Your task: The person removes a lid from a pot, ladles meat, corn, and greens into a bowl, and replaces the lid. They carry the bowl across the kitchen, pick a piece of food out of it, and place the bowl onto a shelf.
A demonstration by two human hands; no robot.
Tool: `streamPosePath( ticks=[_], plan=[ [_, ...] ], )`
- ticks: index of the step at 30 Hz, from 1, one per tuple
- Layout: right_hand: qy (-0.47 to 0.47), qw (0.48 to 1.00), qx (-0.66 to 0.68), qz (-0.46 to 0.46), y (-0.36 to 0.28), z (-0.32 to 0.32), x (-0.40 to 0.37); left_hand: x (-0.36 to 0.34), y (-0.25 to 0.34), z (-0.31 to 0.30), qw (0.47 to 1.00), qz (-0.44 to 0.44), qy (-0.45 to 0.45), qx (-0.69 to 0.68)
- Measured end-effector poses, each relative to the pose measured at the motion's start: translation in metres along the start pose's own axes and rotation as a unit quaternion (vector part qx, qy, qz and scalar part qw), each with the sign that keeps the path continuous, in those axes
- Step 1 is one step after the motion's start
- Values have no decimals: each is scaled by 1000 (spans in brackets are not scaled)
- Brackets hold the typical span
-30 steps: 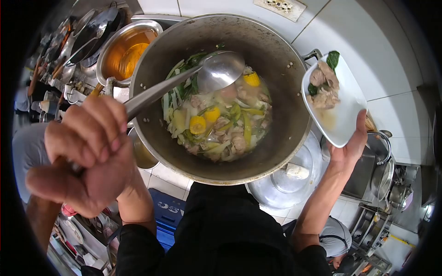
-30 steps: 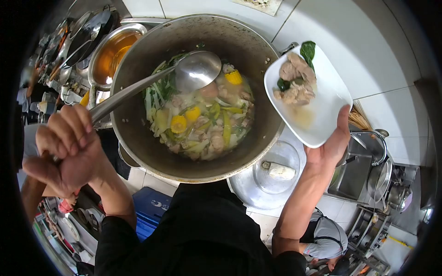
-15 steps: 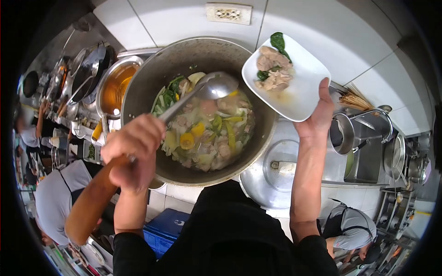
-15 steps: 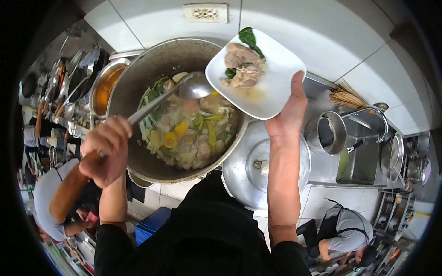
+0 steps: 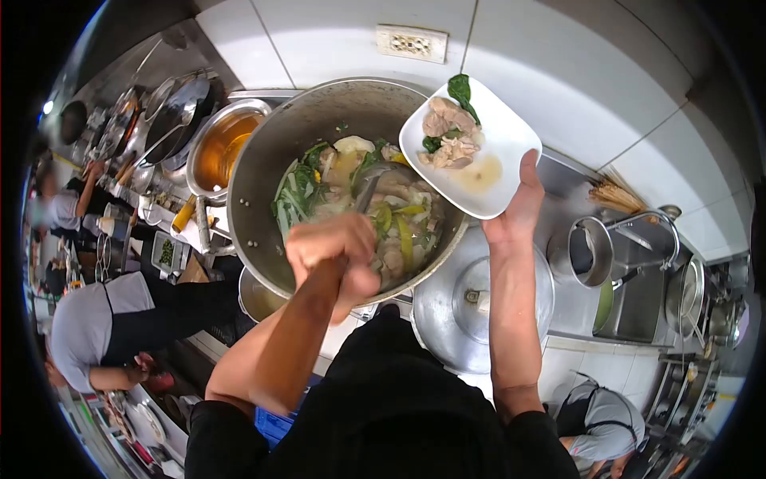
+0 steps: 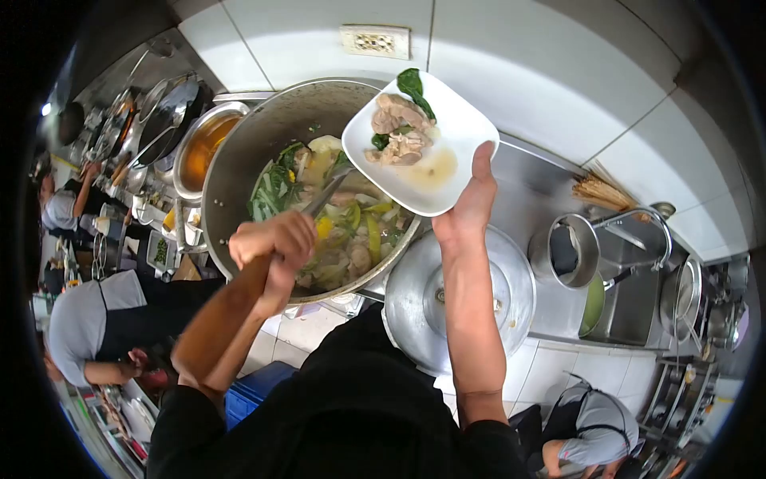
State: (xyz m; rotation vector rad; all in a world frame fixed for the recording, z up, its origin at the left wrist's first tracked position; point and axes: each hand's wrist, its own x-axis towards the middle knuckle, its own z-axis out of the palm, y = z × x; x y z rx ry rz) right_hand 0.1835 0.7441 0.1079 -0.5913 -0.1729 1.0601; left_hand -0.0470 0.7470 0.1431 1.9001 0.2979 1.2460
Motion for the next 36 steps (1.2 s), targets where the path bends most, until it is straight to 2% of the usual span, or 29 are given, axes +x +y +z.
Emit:
streamPosePath(
  ticks=[1,3,7,8,11,15,17,18,19,20,21,23,25,26,30,34,36],
  plan=[
    [-1,1000,0,-6,2,2,-2,8,-7,6,996,-1,58,-64],
    [4,1000,3,-16,4,2,-6,28,0,9,981,-60,184,-14],
    [-7,1000,15,-22,8,5,-7,57,-11,29,957,-151,243,42],
    [-12,1000,19,-22,8,4,-8,72,-6,42,947,-112,302,-2],
    [-1,1000,-10,-22,8,8,-11,97,1,37,920,-109,377,-23],
    [4,999,-30,-16,8,2,-6,94,-13,-8,873,-137,456,-101],
    [12,999,-40,-16,7,5,-5,84,-27,-37,897,-234,373,-43],
    [11,999,-38,-16,7,6,-5,76,-32,-49,937,-227,259,51],
    [10,999,-35,-16,8,6,-6,69,-36,-60,956,-214,137,144],
    [10,999,-31,-19,8,6,-5,68,-39,-65,953,-194,11,234],
    [14,999,-39,-23,9,5,-5,77,-29,-62,962,-152,-105,202],
    [22,998,-53,-33,9,5,-1,91,-43,-59,976,-23,-183,115],
    [15,997,-63,-46,11,4,1,92,-50,-43,957,-264,-116,15],
    [8,996,-70,-50,11,5,2,94,-62,-36,961,-268,-32,-60],
    [23,997,-59,-47,13,8,3,105,-61,-16,941,-272,168,-108],
    [16,996,-68,-63,16,8,1,109,-62,-37,914,-255,288,-126],
    [9,994,-73,-75,16,5,4,110,-59,-54,904,-240,317,-155]
  ],
)
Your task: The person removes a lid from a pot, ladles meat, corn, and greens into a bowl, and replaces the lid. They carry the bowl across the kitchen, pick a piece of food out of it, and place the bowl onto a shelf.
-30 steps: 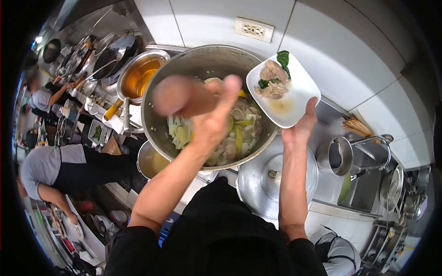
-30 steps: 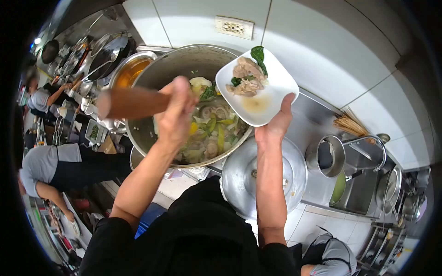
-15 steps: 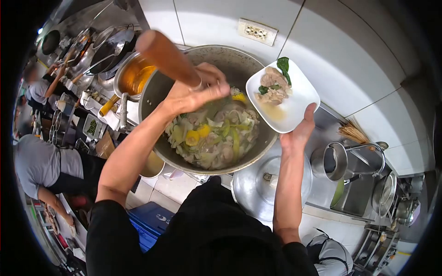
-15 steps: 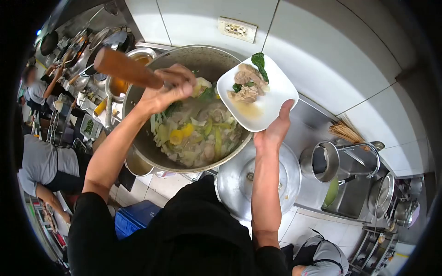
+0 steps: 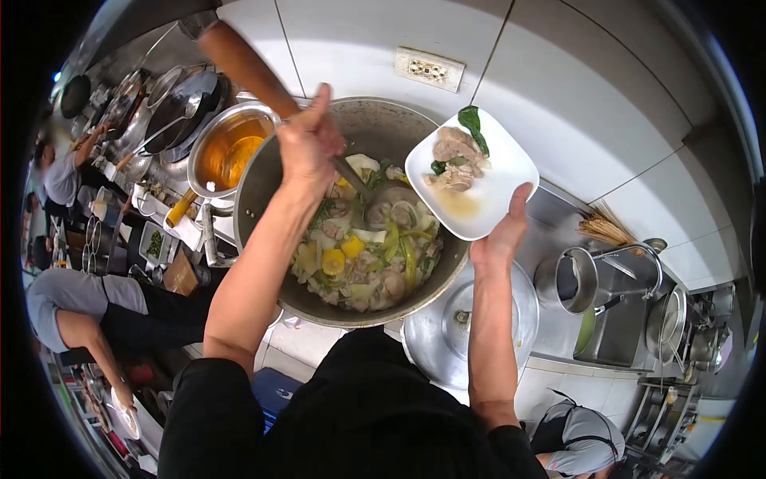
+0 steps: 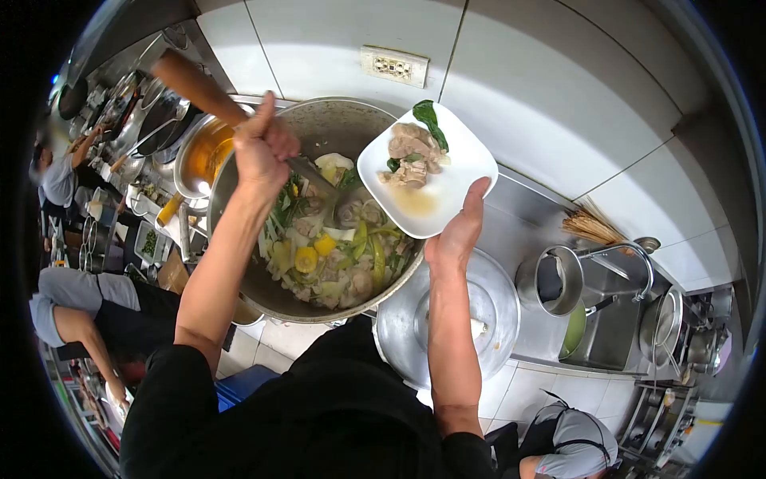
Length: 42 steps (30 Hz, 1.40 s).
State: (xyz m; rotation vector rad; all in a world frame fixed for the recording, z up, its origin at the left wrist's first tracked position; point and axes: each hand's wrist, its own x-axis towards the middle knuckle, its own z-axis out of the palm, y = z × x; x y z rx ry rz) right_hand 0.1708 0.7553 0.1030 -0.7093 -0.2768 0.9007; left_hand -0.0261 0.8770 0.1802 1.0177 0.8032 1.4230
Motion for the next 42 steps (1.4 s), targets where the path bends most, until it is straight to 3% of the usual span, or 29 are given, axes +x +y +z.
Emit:
streamPosePath(
  ticks=[7,18,22,26,37,42],
  plan=[
    [-4,1000,-16,4,2,-5,2,10,33,-50,989,10,104,-102],
    [5,1000,0,-5,-1,-3,-2,-18,55,-64,986,49,116,-113],
    [0,1000,15,5,-2,-8,-1,-33,80,-78,989,86,-33,-114],
    [4,1000,16,6,-4,-3,-5,-39,97,-92,984,112,-92,-100],
    [22,1000,11,1,-11,-7,-15,-43,106,-118,981,87,153,-83],
    [30,999,3,-17,-15,-13,-23,-36,110,-133,976,78,176,-107]
  ],
)
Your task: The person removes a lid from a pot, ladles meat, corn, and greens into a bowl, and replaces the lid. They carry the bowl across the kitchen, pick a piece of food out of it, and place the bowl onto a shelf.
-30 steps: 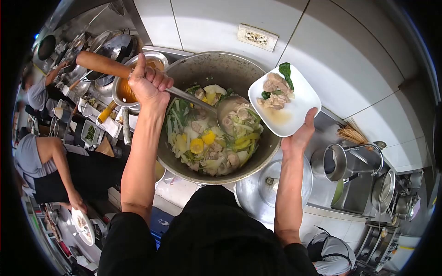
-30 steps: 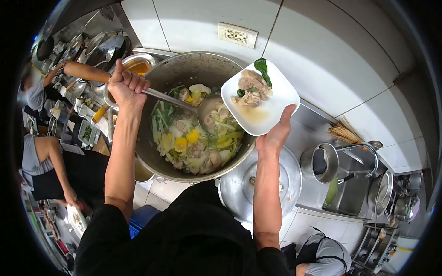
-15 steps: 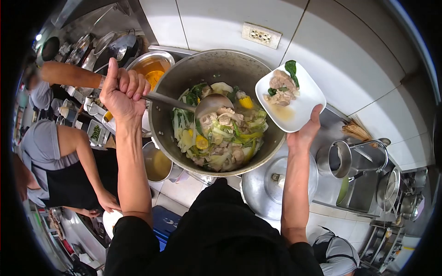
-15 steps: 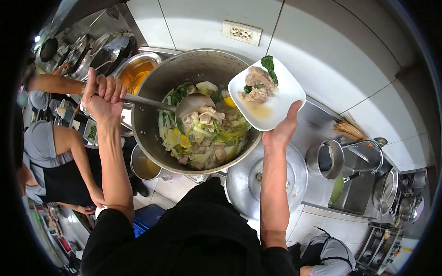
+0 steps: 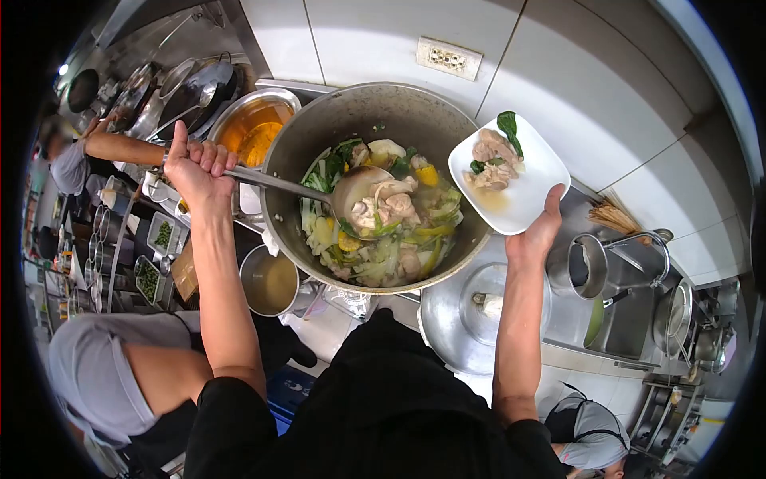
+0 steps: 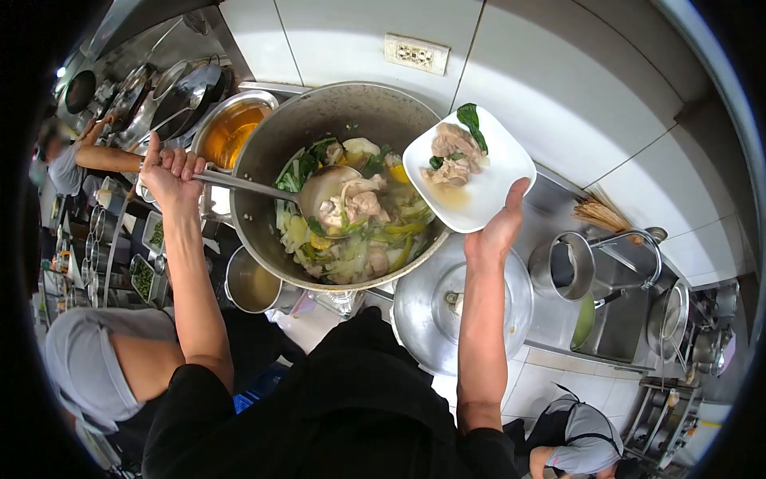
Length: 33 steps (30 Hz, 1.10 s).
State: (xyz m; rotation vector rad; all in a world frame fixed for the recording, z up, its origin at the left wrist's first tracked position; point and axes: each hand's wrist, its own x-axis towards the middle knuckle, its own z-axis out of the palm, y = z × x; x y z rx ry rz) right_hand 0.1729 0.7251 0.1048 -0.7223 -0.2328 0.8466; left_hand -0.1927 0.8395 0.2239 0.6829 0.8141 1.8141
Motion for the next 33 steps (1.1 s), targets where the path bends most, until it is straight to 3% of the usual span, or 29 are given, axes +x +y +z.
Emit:
streamPosePath(
  ticks=[33],
  plan=[
    [-7,998,-68,4,-14,7,-12,46,21,21,998,-6,-62,-15]
  ],
)
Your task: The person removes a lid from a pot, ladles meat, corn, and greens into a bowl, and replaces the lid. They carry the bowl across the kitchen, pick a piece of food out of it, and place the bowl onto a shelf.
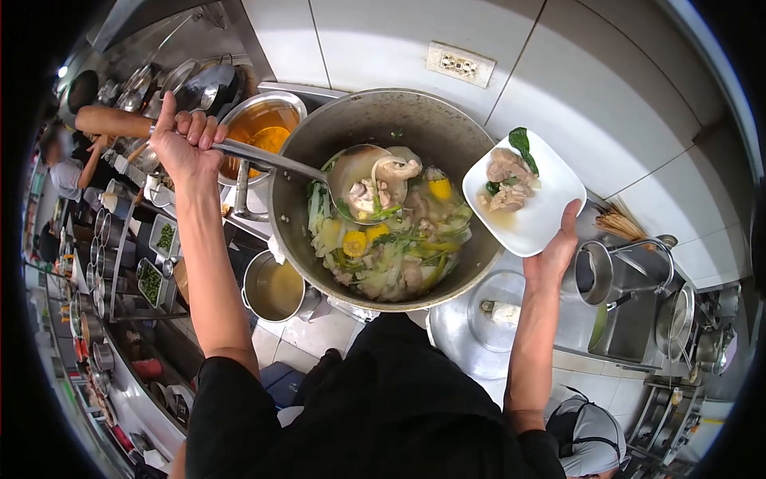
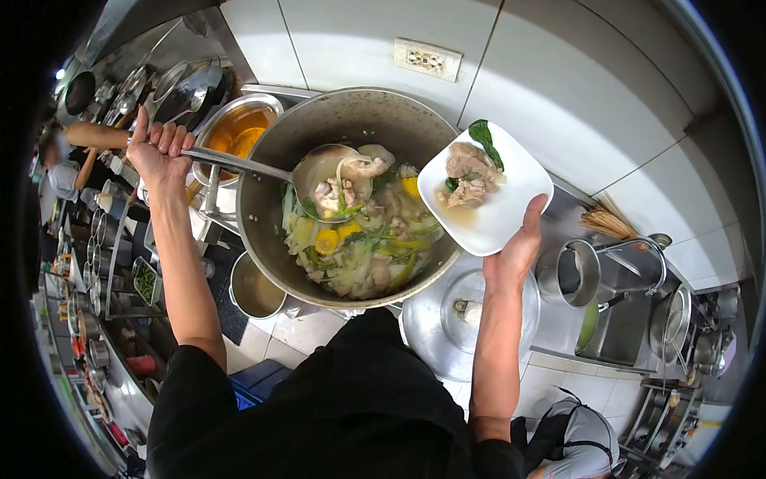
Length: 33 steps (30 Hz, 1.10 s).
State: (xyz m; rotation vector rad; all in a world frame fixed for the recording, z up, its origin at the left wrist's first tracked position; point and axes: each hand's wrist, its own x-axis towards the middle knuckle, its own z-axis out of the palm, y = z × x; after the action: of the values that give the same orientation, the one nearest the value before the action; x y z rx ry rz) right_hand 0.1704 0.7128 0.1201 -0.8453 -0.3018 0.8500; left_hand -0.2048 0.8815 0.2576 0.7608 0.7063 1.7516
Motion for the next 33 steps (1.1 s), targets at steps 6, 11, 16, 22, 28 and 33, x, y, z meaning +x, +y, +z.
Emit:
streamPosePath(
  ticks=[6,11,16,22,28,33],
  plan=[
    [4,1000,6,2,2,-1,3,-1,-5,4,1000,5,-27,11],
    [-1,1000,7,9,2,-3,6,3,-6,0,999,-3,-37,10],
    [-25,999,21,7,3,-4,6,5,-6,-1,1000,-6,-19,12],
    [-26,999,21,9,1,-3,7,39,-10,-3,993,-54,83,66],
    [-33,999,26,15,1,6,4,76,-41,35,965,-172,98,171],
    [-27,999,42,22,2,4,0,64,-41,37,983,-165,-36,77]
  ],
)
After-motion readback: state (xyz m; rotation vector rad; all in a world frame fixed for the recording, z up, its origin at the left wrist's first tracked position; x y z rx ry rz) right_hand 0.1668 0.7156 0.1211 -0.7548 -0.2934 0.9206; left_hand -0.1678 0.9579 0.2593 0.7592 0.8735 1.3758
